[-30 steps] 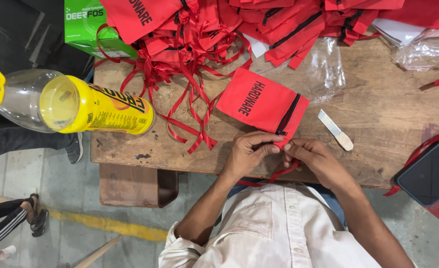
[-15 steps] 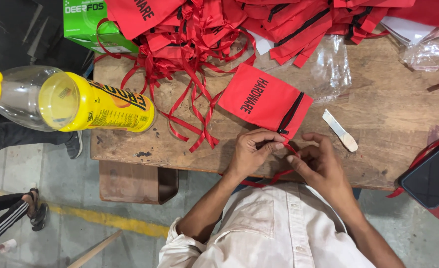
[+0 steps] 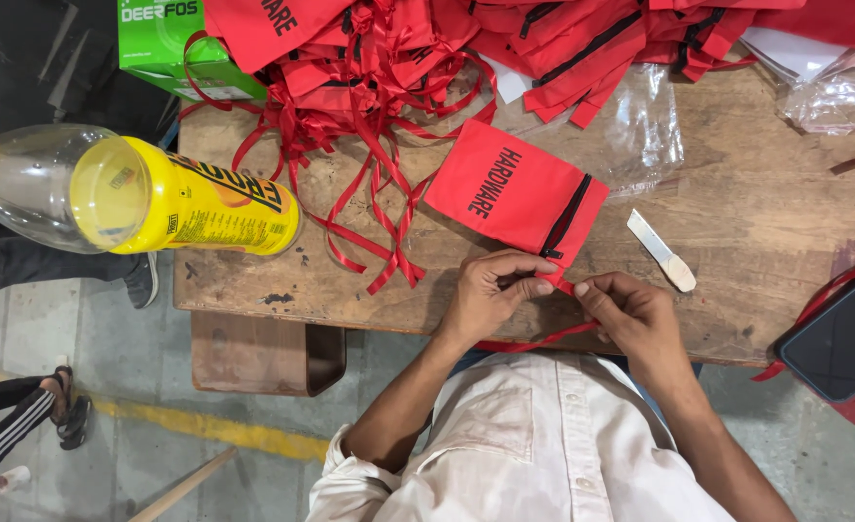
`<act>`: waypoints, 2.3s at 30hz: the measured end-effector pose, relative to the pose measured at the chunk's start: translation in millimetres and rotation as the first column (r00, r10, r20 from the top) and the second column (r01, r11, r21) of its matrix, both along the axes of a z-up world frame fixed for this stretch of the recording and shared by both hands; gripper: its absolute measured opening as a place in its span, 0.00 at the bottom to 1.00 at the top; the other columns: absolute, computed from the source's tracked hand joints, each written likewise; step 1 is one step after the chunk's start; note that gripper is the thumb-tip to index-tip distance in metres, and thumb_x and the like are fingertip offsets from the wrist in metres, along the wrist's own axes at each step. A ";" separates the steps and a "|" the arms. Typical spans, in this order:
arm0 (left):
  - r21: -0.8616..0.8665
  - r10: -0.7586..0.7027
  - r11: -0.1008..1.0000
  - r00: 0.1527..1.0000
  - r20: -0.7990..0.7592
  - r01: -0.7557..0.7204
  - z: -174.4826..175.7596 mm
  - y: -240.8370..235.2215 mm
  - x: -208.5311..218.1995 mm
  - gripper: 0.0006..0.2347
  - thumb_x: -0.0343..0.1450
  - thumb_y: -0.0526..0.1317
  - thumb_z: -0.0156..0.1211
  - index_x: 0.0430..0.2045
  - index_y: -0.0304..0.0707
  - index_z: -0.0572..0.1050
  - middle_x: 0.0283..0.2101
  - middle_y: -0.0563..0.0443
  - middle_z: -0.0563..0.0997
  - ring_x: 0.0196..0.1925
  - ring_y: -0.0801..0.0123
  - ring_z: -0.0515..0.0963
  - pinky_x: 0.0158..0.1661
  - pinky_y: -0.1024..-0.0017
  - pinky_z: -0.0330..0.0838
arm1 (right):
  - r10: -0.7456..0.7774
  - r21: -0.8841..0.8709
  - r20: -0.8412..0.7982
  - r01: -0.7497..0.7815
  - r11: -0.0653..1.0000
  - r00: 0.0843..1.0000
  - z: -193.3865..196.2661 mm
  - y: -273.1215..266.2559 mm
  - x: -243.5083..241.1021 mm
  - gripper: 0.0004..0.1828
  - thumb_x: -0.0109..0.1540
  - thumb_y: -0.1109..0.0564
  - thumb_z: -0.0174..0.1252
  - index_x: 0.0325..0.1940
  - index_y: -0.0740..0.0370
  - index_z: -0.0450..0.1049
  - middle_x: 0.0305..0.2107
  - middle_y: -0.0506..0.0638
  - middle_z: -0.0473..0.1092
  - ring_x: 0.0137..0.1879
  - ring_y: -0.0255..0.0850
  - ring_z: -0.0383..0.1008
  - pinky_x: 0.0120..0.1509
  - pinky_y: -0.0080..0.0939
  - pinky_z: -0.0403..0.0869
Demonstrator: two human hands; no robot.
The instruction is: Tying red ribbons onto small red hardware bags in an assembly line setting.
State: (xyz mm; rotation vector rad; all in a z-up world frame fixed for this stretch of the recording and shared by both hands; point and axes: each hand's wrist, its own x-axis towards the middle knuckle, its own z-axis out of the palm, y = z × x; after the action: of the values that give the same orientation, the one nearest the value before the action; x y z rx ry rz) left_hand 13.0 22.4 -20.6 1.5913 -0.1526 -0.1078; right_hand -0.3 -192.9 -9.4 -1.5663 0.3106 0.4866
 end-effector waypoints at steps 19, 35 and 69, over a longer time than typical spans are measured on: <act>0.024 -0.071 0.997 0.987 -0.143 0.076 1.5 1.5 1.2 0.11 0.71 0.33 0.68 0.47 0.32 0.81 0.39 0.48 0.87 0.40 0.76 0.86 0.41 0.79 0.80 | 0.025 0.037 -0.011 -0.024 0.999 1.000 -7.4 0.4 12.4 0.11 0.66 0.57 0.58 0.37 0.69 0.78 0.18 0.45 0.69 0.20 0.27 0.62 0.22 0.30 0.62; -0.039 -0.047 0.999 0.923 -0.383 0.035 2.5 -2.6 -3.7 0.10 0.73 0.32 0.63 0.47 0.29 0.80 0.38 0.48 0.86 0.39 0.75 0.86 0.39 0.77 0.84 | 0.260 -0.350 0.039 -0.231 0.908 0.965 24.1 11.9 22.0 0.14 0.65 0.53 0.59 0.40 0.69 0.80 0.18 0.49 0.69 0.24 0.30 0.62 0.27 0.36 0.63; 0.519 0.043 0.830 0.951 0.306 -0.204 19.6 3.5 -11.9 0.08 0.69 0.30 0.64 0.40 0.36 0.81 0.38 0.48 0.81 0.38 0.57 0.84 0.39 0.64 0.79 | 0.435 -0.501 0.256 -0.267 0.823 0.863 38.0 29.0 22.3 0.21 0.61 0.50 0.62 0.51 0.66 0.73 0.27 0.57 0.76 0.29 0.46 0.77 0.30 0.46 0.72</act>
State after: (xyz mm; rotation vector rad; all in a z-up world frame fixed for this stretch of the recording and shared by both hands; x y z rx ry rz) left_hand 1.0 25.9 -1.0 2.1855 -0.2554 0.2017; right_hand 22.0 -163.8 28.7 -2.1523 -0.1817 0.4181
